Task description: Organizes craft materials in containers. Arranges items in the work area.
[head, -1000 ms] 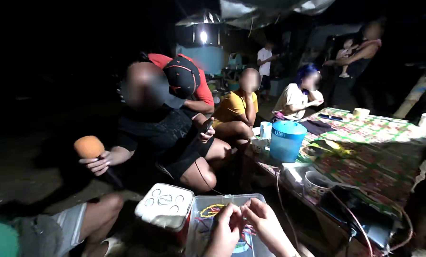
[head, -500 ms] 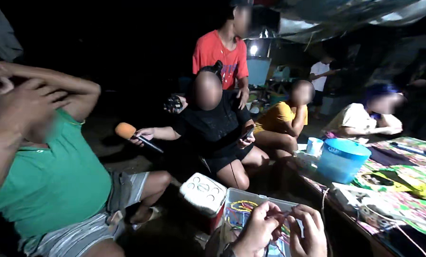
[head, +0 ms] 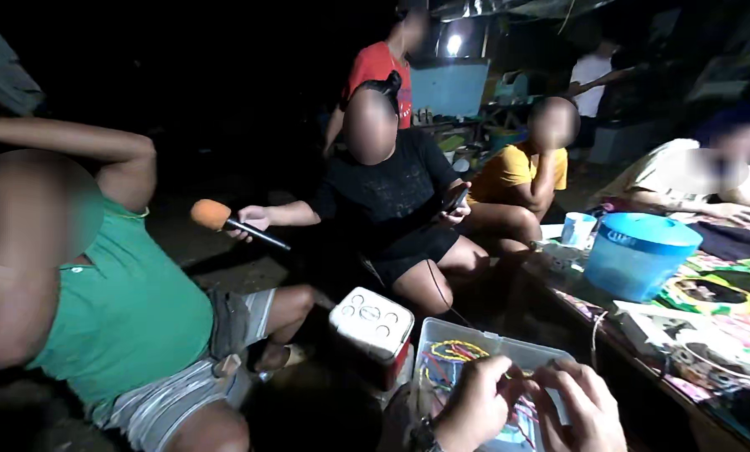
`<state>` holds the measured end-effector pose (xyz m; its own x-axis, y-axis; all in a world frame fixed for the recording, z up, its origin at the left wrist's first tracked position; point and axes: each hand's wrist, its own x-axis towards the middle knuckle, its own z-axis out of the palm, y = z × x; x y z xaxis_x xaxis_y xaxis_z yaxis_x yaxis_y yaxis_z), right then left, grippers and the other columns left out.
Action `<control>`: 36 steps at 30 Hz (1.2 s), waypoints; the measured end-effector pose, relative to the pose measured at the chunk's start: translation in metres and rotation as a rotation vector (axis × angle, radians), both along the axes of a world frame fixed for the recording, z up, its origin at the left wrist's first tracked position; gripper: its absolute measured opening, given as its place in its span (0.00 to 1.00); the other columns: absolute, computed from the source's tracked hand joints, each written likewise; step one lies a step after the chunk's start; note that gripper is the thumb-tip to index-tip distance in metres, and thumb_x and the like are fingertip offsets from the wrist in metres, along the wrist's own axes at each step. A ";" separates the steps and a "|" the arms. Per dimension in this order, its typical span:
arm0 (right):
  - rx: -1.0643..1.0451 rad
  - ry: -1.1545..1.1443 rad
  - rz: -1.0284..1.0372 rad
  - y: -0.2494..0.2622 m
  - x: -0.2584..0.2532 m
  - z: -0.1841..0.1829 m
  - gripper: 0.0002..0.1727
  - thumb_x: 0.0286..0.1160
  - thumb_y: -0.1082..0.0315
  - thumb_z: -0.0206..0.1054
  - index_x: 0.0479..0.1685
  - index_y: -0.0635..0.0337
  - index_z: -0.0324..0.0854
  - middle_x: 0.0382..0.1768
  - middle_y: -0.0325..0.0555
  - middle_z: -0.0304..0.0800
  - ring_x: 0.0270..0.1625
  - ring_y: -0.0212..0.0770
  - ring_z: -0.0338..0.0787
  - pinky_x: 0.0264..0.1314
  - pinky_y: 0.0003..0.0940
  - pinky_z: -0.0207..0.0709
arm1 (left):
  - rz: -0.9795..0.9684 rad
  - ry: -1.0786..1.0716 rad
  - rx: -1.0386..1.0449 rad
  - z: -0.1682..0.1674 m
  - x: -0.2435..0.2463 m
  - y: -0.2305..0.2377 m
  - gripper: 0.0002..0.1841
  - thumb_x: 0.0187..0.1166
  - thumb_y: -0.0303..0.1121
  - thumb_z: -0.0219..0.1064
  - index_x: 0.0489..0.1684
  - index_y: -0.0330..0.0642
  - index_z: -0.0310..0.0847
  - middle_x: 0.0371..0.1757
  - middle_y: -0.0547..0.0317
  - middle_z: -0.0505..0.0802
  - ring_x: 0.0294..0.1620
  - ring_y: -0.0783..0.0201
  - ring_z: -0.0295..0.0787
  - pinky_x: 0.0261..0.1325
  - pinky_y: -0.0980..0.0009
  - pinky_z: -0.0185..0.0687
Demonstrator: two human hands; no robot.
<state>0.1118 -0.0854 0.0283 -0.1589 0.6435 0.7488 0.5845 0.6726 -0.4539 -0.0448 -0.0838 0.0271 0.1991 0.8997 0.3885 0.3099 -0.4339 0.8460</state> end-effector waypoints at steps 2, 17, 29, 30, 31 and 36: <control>-0.063 0.047 -0.037 0.004 0.004 -0.003 0.13 0.76 0.67 0.63 0.35 0.71 0.85 0.46 0.66 0.85 0.52 0.60 0.86 0.59 0.52 0.79 | 0.003 -0.155 -0.110 -0.001 0.005 0.001 0.10 0.81 0.23 0.60 0.51 0.24 0.84 0.39 0.47 0.92 0.35 0.64 0.88 0.44 0.66 0.85; 0.012 0.077 0.157 0.028 -0.012 -0.004 0.17 0.78 0.60 0.66 0.33 0.66 0.87 0.42 0.61 0.86 0.51 0.56 0.84 0.62 0.54 0.72 | 0.127 -0.009 -0.076 -0.004 -0.014 0.011 0.10 0.81 0.27 0.67 0.49 0.25 0.85 0.39 0.44 0.92 0.38 0.60 0.90 0.49 0.63 0.86; -0.119 0.261 0.085 0.030 0.010 0.008 0.14 0.76 0.66 0.67 0.32 0.72 0.87 0.43 0.58 0.88 0.53 0.50 0.85 0.61 0.44 0.78 | -0.108 -0.121 0.193 -0.016 -0.007 0.008 0.14 0.72 0.13 0.63 0.55 0.18 0.78 0.47 0.38 0.91 0.48 0.59 0.91 0.58 0.64 0.86; -0.048 0.193 0.040 0.024 0.011 0.009 0.14 0.74 0.65 0.68 0.31 0.71 0.88 0.42 0.61 0.88 0.53 0.56 0.86 0.61 0.52 0.77 | -0.081 -0.082 0.158 -0.015 0.000 0.007 0.19 0.72 0.14 0.65 0.62 0.17 0.74 0.48 0.35 0.91 0.49 0.55 0.93 0.59 0.58 0.87; 0.006 0.115 -0.007 0.017 0.012 0.010 0.13 0.73 0.65 0.69 0.32 0.68 0.89 0.43 0.62 0.89 0.53 0.60 0.86 0.63 0.58 0.74 | -0.050 -0.053 0.117 -0.016 0.006 0.007 0.20 0.75 0.16 0.66 0.65 0.19 0.73 0.48 0.35 0.92 0.47 0.54 0.93 0.58 0.57 0.88; 0.086 -0.043 -0.166 0.001 0.025 0.005 0.11 0.74 0.62 0.68 0.34 0.60 0.90 0.44 0.59 0.91 0.54 0.62 0.88 0.70 0.66 0.66 | -0.009 -0.125 -0.044 -0.022 0.027 0.026 0.11 0.81 0.22 0.60 0.53 0.23 0.83 0.38 0.44 0.91 0.35 0.61 0.87 0.45 0.63 0.85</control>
